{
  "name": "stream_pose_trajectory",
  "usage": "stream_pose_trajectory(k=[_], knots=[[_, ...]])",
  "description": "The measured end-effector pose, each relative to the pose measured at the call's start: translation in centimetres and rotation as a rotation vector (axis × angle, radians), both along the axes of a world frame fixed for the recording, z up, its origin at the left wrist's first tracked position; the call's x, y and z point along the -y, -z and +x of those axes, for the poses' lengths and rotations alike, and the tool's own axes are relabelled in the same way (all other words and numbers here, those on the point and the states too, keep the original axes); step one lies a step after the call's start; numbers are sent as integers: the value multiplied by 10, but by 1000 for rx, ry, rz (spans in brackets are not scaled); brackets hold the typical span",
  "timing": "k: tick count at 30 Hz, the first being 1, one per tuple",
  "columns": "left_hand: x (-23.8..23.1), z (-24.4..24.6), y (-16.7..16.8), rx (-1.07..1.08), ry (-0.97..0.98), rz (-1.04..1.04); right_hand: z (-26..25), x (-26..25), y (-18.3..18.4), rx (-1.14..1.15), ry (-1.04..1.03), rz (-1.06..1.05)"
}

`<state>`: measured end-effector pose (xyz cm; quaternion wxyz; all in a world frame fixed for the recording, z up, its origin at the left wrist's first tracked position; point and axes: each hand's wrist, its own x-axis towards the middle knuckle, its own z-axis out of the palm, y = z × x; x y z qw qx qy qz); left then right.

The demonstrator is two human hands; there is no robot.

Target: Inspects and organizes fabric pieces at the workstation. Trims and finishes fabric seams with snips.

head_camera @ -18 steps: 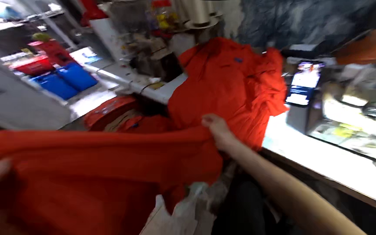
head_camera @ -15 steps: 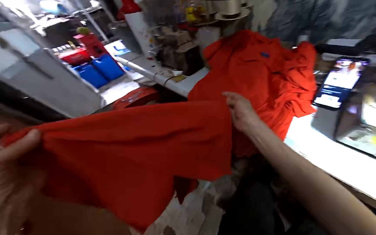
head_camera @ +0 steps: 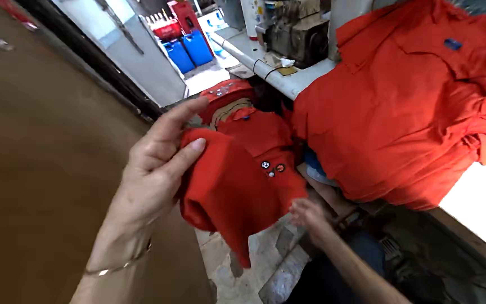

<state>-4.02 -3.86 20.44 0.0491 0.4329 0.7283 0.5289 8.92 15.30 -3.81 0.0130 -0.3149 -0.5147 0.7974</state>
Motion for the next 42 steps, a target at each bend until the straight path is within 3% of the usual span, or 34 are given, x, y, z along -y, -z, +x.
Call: stream_pose_trajectory(k=[3, 7, 9, 11, 13, 15, 19, 23, 27, 29, 33, 36, 38, 42], knots=[[19, 15, -26, -48, -138, 14, -3, 48, 4, 35, -43, -208], [74, 43, -21, -95, -334, 152, -2, 91, 0, 166, -59, -512], [80, 63, -25, -88, -404, 251, 0, 93, -3, 102, 18, -590], [80, 76, -25, -13, -382, 295, 10, 85, -10, 36, 147, -519], [81, 71, -14, 39, -328, 193, 24, 64, -15, 12, 206, -323], [78, 42, 6, 37, -318, 50, 32, 29, -11, -35, 124, -88], [88, -14, 61, 185, -487, 110, 40, -57, -49, -197, 120, 238], [99, -39, 60, 151, -398, 293, 27, -111, -124, -364, 265, 169], [97, -39, 50, 137, -398, 326, 29, -110, -173, -252, 222, 19], [101, -27, 49, 179, -379, 251, 42, -103, -164, -53, 14, 53], [118, 7, 83, 408, -140, 212, 111, -84, -75, 330, -371, -3], [118, 32, 120, 613, -62, 206, 153, -74, -37, 337, -502, -185], [115, 39, 140, 727, -14, 166, 161, -73, -38, 252, -373, -243], [102, 30, 148, 772, -112, 154, 130, -84, -66, 117, 145, -90]])
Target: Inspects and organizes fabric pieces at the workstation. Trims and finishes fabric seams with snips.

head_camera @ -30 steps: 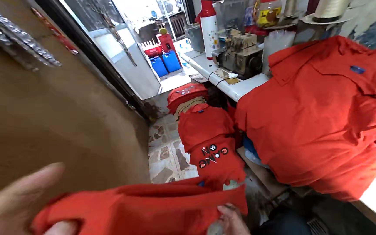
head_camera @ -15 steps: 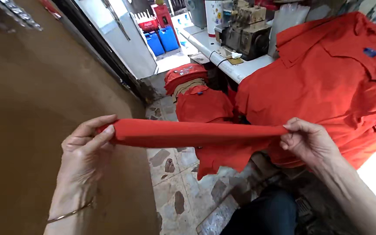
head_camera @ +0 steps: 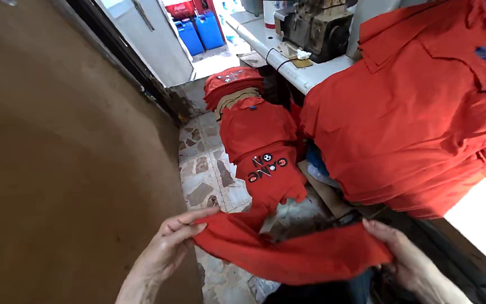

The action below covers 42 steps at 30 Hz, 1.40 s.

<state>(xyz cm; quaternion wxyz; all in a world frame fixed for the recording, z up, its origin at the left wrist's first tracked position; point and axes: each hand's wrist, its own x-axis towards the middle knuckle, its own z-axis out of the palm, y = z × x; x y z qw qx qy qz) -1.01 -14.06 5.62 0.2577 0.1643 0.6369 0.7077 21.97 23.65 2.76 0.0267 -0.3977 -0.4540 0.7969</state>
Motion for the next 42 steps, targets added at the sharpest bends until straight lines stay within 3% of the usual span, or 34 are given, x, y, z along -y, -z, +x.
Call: stream_pose_trajectory(k=[2, 4, 7, 10, 15, 19, 22, 24, 27, 29, 31, 34, 37, 39, 41, 42], knots=[[-3, -11, -18, -87, -96, 28, -17, -8, -31, -264, 93, 61], [-1, -21, -43, -201, -151, 90, -32, -19, -70, -500, 34, 219], [0, -35, -76, -437, -286, 40, -59, -37, -115, -609, 11, 595], [6, -52, -93, -634, -295, 11, -78, -42, -144, -687, 42, 714], [8, -52, -95, -646, -381, 20, -86, -29, -168, -490, 99, 581], [7, -61, -86, -663, -463, -31, -100, -52, -133, -594, -9, 280], [8, -71, -91, -693, -468, -54, -106, -49, -127, -663, -21, 260], [12, -68, -97, -769, -463, -92, -104, -43, -129, -673, -80, 461], [36, -47, -101, -938, -424, -347, -82, -36, -120, -547, -292, 894], [60, -38, -94, -966, -355, -382, -64, -33, -115, -475, -478, 1193], [79, -34, -81, -948, -286, -345, -57, -24, -119, -492, -631, 1364], [84, -42, -58, -895, -322, -291, -76, -13, -130, -553, -725, 1363], [55, -67, -50, -535, -426, -270, -131, -16, -119, -594, -743, 1343], [31, -100, -38, -352, -426, -320, -182, -21, -98, -453, -731, 1079], [11, -140, -30, -340, -352, -401, -233, -26, -92, -243, -680, 783], [4, -159, -28, -379, -331, -415, -257, -29, -88, -220, -600, 741]])
